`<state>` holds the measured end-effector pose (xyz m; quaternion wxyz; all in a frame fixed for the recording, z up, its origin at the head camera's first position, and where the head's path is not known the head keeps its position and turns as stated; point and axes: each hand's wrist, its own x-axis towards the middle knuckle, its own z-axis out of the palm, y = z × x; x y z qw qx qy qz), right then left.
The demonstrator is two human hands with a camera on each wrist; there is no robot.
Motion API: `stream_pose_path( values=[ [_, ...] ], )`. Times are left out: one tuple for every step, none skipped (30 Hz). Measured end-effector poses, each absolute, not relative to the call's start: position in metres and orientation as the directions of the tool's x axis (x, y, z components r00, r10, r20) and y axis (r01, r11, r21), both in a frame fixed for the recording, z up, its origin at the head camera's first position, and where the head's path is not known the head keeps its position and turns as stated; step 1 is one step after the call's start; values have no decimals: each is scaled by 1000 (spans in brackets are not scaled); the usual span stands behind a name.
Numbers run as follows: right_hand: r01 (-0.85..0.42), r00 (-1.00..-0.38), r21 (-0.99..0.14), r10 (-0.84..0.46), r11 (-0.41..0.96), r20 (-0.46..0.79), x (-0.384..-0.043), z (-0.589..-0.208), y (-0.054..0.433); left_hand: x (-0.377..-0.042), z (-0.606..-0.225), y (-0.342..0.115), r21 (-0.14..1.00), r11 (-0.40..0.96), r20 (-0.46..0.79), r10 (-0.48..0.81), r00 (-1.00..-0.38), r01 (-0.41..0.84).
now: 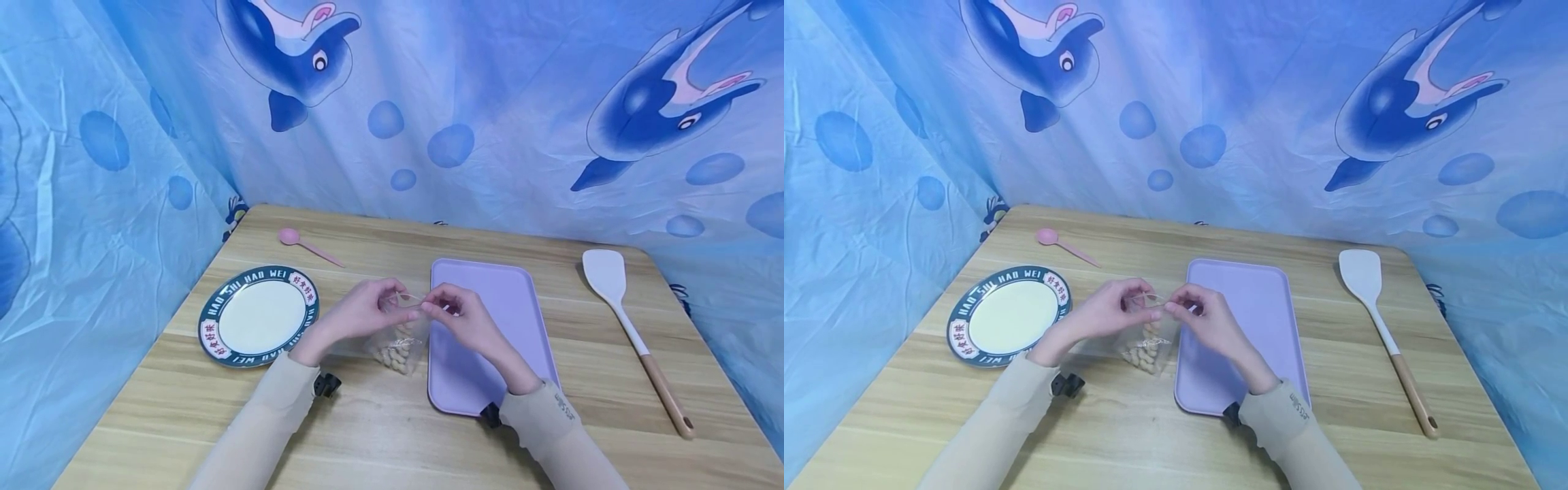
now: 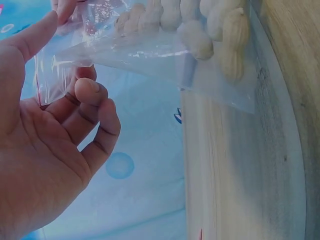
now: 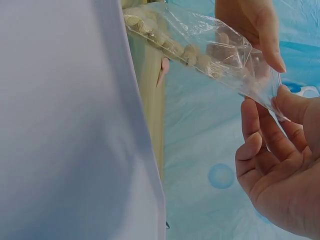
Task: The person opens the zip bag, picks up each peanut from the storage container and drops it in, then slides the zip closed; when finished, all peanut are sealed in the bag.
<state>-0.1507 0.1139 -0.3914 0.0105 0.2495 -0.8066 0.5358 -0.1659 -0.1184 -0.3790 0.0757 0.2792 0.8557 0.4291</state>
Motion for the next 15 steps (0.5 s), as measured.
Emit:
stream_pose_path(
  values=[
    [-410, -876, -864, -391, 292, 283, -151, -392, 114, -166, -378, -118, 777, 476, 112, 539, -835, 411],
    [-406, -877, -868, -389, 285, 282, -151, -391, 114, -165, -378, -118, 780, 474, 112, 538, -836, 410],
    [-400, -879, -873, -386, 279, 279, -151, -392, 114, -165, -378, -118, 779, 473, 115, 537, -836, 411],
    [-392, -882, -879, -383, 270, 276, -151, -391, 114, -165, -378, -118, 778, 475, 115, 535, -837, 411],
    [-384, -885, -886, -379, 261, 272, -151, -391, 114, -165, -377, -118, 777, 477, 116, 535, -837, 412],
    [-374, -888, -893, -373, 250, 268, -151, -392, 114, -165, -377, -118, 776, 477, 116, 535, -837, 413],
    [-364, -892, -900, -368, 241, 263, -151, -392, 114, -165, -377, -118, 776, 476, 117, 536, -836, 414],
    [-356, -896, -905, -362, 233, 259, -151, -392, 113, -165, -376, -118, 777, 474, 117, 538, -835, 414],
    [-347, -900, -910, -355, 226, 254, -151, -393, 113, -165, -376, -117, 778, 472, 118, 538, -834, 415],
    [-336, -903, -917, -349, 217, 249, -151, -393, 112, -164, -376, -117, 781, 468, 117, 540, -833, 413],
    [-328, -907, -920, -344, 213, 244, -151, -394, 112, -164, -376, -117, 785, 462, 117, 544, -831, 412],
    [-319, -910, -925, -338, 206, 239, -151, -395, 111, -164, -376, -117, 790, 455, 115, 548, -829, 410],
    [-309, -914, -929, -334, 201, 232, -151, -395, 111, -164, -376, -117, 797, 449, 109, 550, -828, 404],
    [-301, -916, -933, -330, 196, 226, -152, -396, 110, -164, -376, -117, 805, 443, 101, 553, -827, 394],
    [-290, -920, -938, -327, 192, 218, -151, -397, 110, -164, -376, -117, 813, 438, 91, 554, -827, 383]
  ],
)
